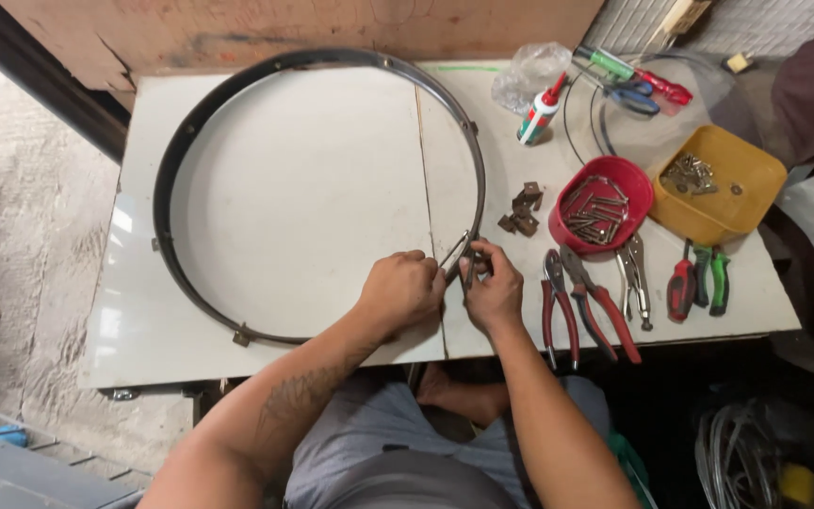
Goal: Repairing a drum by attaching hardware to the hoop using a wrench
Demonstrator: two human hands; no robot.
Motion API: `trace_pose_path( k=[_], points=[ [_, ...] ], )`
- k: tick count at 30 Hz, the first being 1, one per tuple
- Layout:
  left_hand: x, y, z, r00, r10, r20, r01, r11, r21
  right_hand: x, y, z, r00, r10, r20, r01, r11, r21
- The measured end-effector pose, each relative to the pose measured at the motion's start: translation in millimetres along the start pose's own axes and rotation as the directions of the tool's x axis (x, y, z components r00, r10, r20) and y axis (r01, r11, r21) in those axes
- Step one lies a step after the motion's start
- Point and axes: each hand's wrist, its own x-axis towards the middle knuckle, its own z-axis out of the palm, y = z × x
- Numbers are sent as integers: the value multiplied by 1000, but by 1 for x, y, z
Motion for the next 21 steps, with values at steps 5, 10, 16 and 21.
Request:
trace_pose_path(
  k=[5, 10, 16, 21],
  points=[
    [29, 2, -21, 994, -94, 59, 100, 987, -124, 1, 8, 5, 1000, -14, -1, 14, 1000, -4],
    [54, 3, -40, 992, -84, 94, 98, 983, -157, 7, 13, 7, 999, -32, -31, 32, 999, 24],
    [74, 7, -48, 984, -100, 148, 122, 981, -149, 9, 21, 8, 1000, -20, -11, 20, 999, 31],
    [101, 6, -37, 981, -84, 174, 116, 977, -181, 6, 13, 6, 1000, 20, -1, -20, 999, 32]
  ],
)
